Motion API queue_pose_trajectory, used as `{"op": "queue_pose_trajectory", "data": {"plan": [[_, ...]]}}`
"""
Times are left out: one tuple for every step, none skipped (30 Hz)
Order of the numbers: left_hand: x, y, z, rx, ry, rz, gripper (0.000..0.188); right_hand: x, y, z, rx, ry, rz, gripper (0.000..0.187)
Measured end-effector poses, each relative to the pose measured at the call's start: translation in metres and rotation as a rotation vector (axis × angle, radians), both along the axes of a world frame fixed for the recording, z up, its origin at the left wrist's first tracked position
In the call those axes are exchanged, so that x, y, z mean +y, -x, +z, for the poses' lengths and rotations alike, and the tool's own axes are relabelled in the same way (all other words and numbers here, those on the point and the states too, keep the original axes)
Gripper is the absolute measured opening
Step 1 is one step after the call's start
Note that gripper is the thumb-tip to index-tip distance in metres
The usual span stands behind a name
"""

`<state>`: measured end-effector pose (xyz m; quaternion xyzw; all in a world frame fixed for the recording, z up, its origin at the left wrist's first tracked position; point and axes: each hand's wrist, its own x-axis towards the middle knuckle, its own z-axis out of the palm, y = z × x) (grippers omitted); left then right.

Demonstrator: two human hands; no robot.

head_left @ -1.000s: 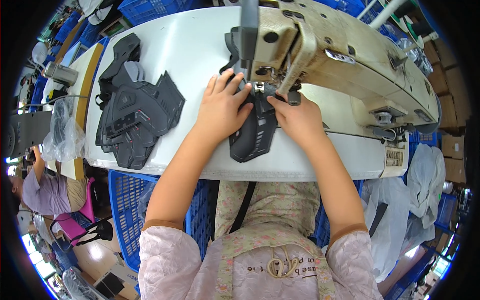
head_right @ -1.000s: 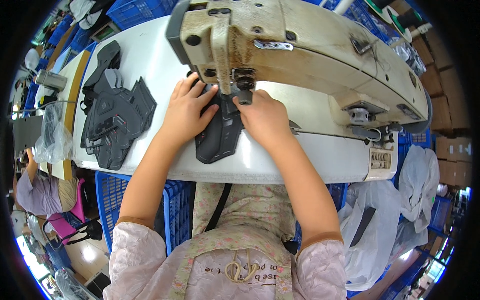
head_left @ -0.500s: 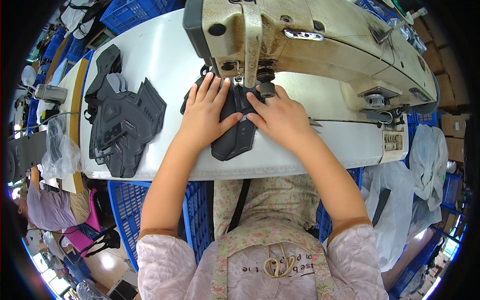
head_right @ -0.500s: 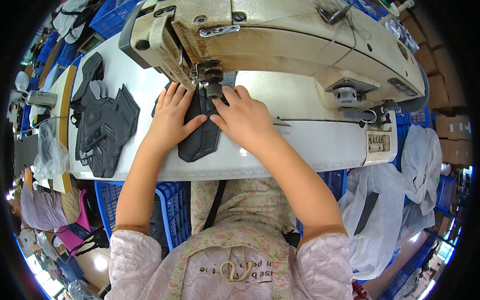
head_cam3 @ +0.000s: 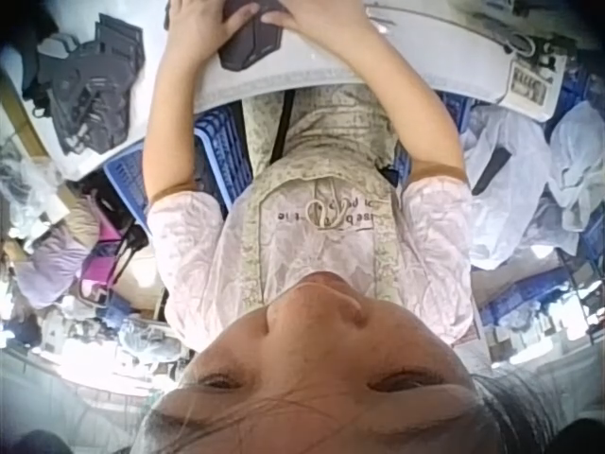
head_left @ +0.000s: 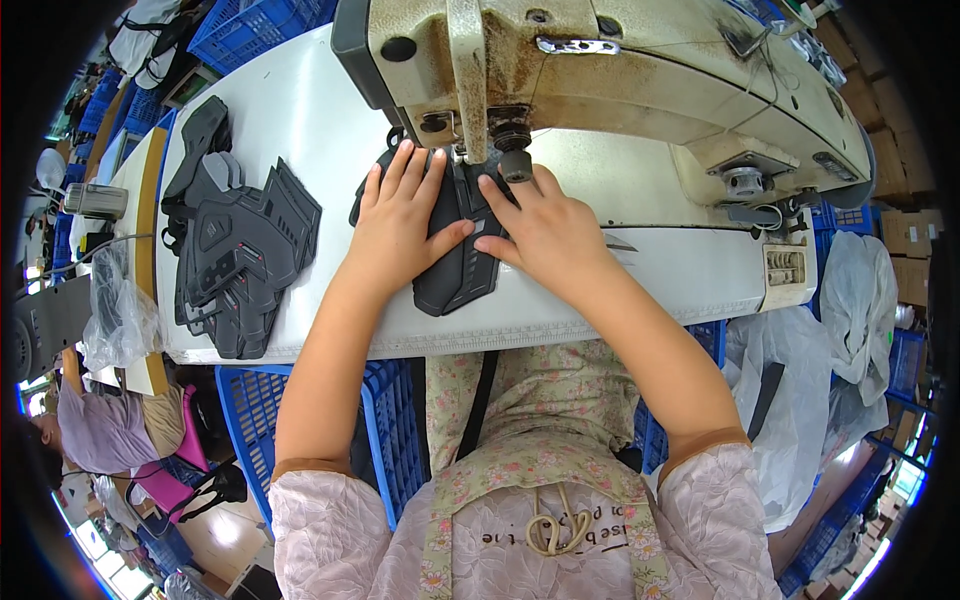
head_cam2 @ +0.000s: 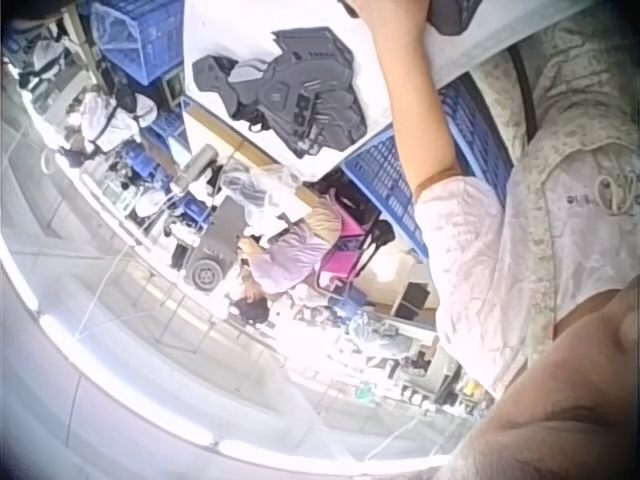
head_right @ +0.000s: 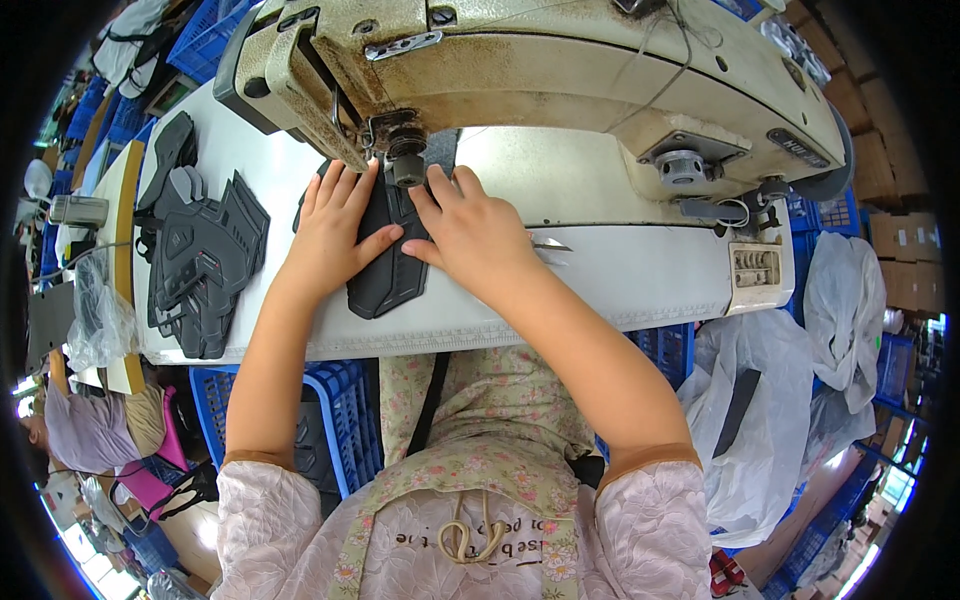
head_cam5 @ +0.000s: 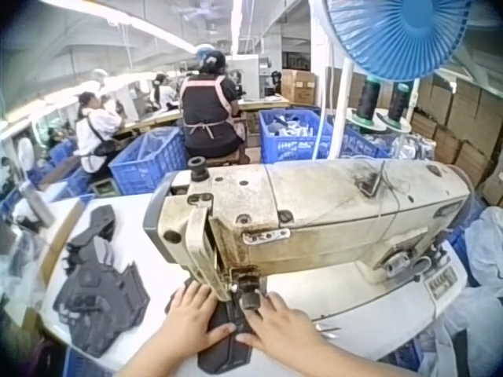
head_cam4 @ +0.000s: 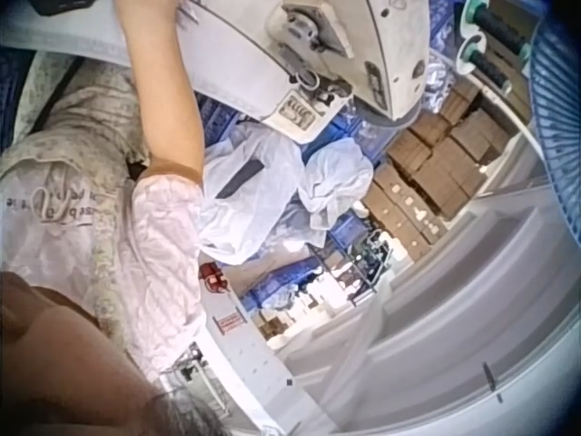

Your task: Sewing pieces of a shoe upper together using an industrial sewing machine.

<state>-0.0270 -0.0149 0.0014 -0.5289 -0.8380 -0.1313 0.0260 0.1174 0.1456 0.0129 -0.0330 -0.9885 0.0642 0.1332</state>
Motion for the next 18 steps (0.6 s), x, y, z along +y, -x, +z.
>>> {"op": "queue_pose_trajectory", "data": {"plan": [[-0.0002,0.0001,0.0003,0.000,0.000,0.000,0.084,-0.0001,0.0000,-0.0001,-0.001,-0.004,0.000,0.061],[-0.0003,0.0002,0.0010,-0.004,0.006,0.000,0.084,0.0000,-0.0001,-0.0003,-0.001,-0.004,0.000,0.061],[-0.0004,0.0002,0.0014,-0.008,0.012,0.000,0.084,0.0000,-0.0001,-0.0006,0.004,-0.003,0.002,0.060],[-0.0006,-0.0001,0.0012,-0.008,0.013,0.000,0.084,0.0001,-0.0002,-0.0008,0.010,-0.002,0.004,0.060],[-0.0002,-0.0001,0.0013,-0.007,0.014,0.000,0.085,0.0007,-0.0004,-0.0002,0.011,-0.002,0.002,0.060],[0.0002,-0.0001,0.0015,-0.006,0.015,0.000,0.085,0.0012,-0.0009,0.0006,0.008,0.004,0.004,0.060],[0.0004,-0.0003,0.0018,-0.005,0.014,-0.002,0.085,0.0016,-0.0014,0.0012,0.005,0.010,0.005,0.060],[0.0004,-0.0009,0.0016,0.000,0.012,0.001,0.085,0.0011,-0.0017,0.0009,0.005,0.011,0.003,0.060],[0.0008,-0.0010,0.0015,0.004,0.009,0.004,0.086,0.0000,-0.0018,0.0001,-0.005,0.011,-0.006,0.060],[0.0015,-0.0007,0.0017,0.004,0.010,0.002,0.086,-0.0005,-0.0019,-0.0003,-0.015,0.011,-0.015,0.060],[0.0009,-0.0005,0.0014,0.010,0.005,0.000,0.085,-0.0009,-0.0018,-0.0010,-0.017,0.013,-0.015,0.060],[0.0004,-0.0002,0.0011,0.016,0.001,-0.002,0.085,-0.0012,-0.0018,-0.0013,-0.013,0.013,-0.017,0.060],[0.0001,0.0002,0.0007,0.014,0.003,-0.002,0.085,-0.0014,-0.0017,-0.0017,-0.009,0.014,-0.020,0.060],[0.0003,0.0005,0.0009,0.013,0.002,-0.002,0.085,-0.0014,-0.0019,-0.0017,-0.011,0.015,-0.020,0.060],[0.0003,0.0006,0.0011,0.012,0.001,-0.003,0.085,-0.0012,-0.0019,-0.0018,-0.004,0.017,-0.020,0.060],[0.0001,0.0004,0.0016,0.009,0.002,-0.003,0.085,-0.0013,-0.0020,-0.0021,0.004,0.020,-0.018,0.060],[0.0008,0.0005,0.0029,0.005,0.003,-0.003,0.085,-0.0010,-0.0021,-0.0019,0.002,0.019,-0.019,0.060],[0.0015,0.0005,0.0040,0.001,0.003,-0.002,0.085,-0.0008,-0.0023,-0.0018,0.001,0.019,-0.021,0.060]]}}
